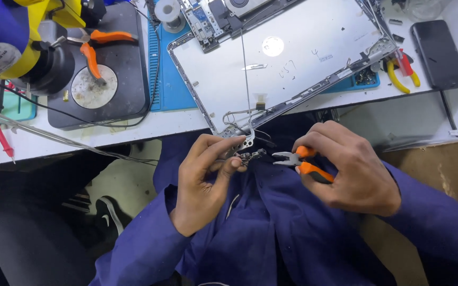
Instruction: The person is repairing a laptop by using pliers to manipulate and adjust a metal hinge component.
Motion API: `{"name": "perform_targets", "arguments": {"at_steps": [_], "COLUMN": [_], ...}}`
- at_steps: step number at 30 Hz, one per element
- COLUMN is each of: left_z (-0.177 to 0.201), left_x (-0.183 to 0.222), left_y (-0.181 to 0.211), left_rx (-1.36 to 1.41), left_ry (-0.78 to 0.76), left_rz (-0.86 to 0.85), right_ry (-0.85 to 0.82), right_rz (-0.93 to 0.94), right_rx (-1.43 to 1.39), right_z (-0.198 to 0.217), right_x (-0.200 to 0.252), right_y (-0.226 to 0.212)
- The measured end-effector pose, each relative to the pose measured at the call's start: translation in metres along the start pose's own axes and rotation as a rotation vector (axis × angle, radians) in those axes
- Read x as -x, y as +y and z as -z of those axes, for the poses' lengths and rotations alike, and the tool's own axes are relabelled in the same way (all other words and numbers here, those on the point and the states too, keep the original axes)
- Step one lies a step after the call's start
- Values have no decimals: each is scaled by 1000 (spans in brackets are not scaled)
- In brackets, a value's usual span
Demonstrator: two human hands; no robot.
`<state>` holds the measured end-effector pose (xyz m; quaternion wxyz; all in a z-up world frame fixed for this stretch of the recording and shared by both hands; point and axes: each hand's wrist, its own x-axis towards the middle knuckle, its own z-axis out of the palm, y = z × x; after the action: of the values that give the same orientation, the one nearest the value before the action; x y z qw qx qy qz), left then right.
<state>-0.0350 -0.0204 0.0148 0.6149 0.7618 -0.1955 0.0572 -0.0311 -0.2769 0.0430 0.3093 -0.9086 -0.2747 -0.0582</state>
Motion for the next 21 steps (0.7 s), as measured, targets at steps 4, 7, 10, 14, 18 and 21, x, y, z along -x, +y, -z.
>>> {"name": "perform_targets", "arguments": {"at_steps": [4, 7, 10, 14, 18, 21], "left_z": [-1, -1, -1, -4, -3, -4], "left_x": [-2, 3, -1, 5, 4, 5], "left_y": [-3, -5, -1, 1, 1, -2], "left_rx": [-76, -100, -135, -207, -243, -256], "left_ry": [-2, -44, -64, -60, -51, -22], "left_rz": [-44, -64, -115, -240, -315, -298], "right_ry": [13, -4, 0, -66, -84, -121], "right_rz": [33, 48, 74, 71, 43, 41], "right_rx": [78, 131, 202, 217, 211, 197], "right_z": [-2, -4, -3, -4, -2, 1], "right_x": [0, 3, 1, 6, 7, 8], "right_y": [1, 0, 1, -3, -3, -5]}}
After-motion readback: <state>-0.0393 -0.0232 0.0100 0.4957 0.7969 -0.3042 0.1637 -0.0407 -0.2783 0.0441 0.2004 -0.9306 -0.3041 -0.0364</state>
